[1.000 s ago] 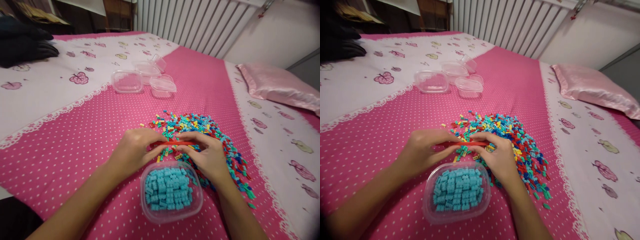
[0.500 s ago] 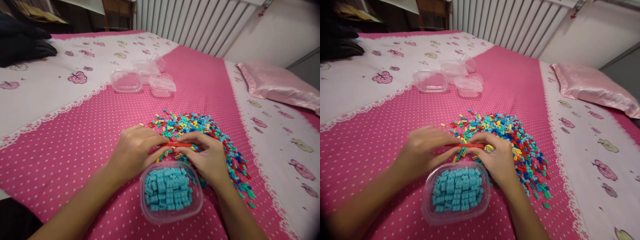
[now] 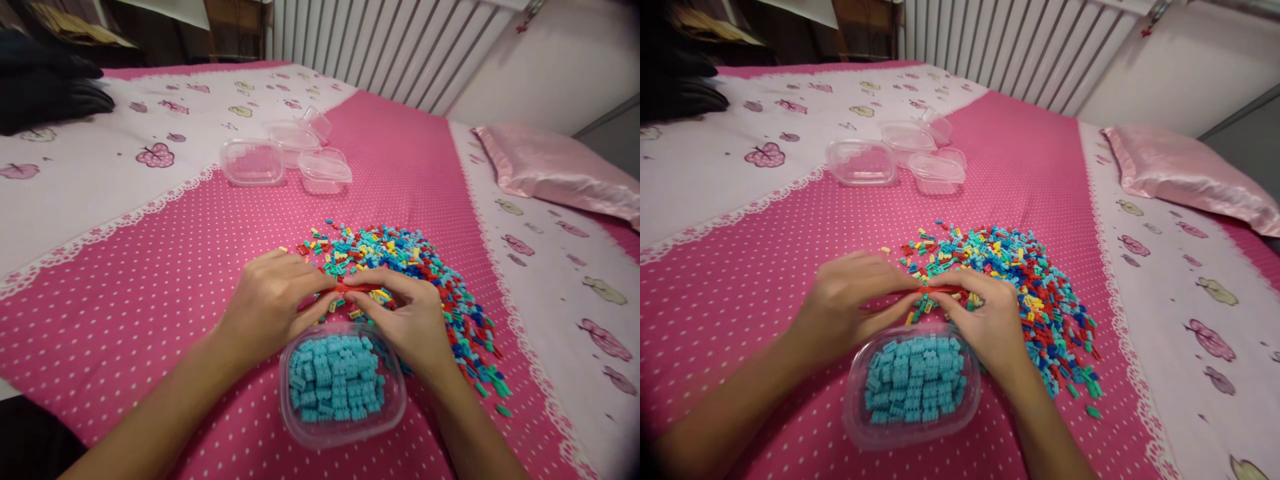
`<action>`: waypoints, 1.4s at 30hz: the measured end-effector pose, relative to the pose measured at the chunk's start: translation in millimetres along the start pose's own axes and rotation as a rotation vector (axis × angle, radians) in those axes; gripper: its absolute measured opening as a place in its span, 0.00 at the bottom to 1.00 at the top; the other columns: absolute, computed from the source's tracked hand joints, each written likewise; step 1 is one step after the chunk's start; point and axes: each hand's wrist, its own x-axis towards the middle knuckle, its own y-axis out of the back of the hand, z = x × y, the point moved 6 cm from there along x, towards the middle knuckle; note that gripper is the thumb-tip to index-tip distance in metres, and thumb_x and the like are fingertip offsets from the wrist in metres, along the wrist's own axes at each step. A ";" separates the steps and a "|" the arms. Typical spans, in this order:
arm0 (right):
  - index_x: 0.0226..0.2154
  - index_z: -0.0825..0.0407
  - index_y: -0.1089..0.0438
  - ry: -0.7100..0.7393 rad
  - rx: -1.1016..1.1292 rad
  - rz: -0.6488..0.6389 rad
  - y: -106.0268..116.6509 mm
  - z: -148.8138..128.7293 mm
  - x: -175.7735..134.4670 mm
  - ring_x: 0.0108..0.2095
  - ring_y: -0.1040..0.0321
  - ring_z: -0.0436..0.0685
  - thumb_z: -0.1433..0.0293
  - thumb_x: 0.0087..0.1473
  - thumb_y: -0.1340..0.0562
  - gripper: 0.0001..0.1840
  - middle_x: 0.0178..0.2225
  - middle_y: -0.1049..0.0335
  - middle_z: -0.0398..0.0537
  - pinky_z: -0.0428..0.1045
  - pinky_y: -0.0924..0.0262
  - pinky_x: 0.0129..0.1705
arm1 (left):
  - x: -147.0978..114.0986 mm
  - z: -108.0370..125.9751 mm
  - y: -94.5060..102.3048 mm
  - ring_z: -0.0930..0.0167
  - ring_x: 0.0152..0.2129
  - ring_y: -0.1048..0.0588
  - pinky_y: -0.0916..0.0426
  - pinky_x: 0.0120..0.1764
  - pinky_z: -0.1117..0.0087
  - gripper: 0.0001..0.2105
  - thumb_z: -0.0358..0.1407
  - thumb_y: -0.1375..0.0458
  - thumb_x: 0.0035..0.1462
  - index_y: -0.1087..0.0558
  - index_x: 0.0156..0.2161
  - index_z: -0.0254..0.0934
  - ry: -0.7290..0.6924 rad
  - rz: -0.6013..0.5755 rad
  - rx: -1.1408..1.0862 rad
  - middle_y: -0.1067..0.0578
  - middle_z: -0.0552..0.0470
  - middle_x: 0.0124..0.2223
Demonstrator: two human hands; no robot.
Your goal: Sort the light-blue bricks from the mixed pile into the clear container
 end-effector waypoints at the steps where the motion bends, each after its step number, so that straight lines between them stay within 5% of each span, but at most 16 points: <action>1: 0.36 0.48 0.20 0.005 -0.003 -0.005 -0.4 -0.6 0.1 0.35 0.21 0.51 0.74 0.55 0.30 0.05 0.34 0.17 0.40 0.45 0.29 0.40 | -0.1 0.3 0.3 0.71 0.28 0.24 0.35 0.33 0.67 0.05 0.36 0.37 0.63 0.21 0.39 0.36 -0.002 0.005 0.001 0.18 0.56 0.34; 42: 0.34 0.47 0.20 0.007 -0.013 -0.024 -0.9 -1.3 0.4 0.32 0.21 0.53 0.72 0.55 0.30 0.03 0.32 0.18 0.41 0.49 0.27 0.37 | -1.7 -1.2 -4.8 0.72 0.29 0.23 0.32 0.35 0.68 0.04 0.34 0.38 0.64 0.22 0.40 0.36 0.006 -0.033 -0.038 0.18 0.54 0.34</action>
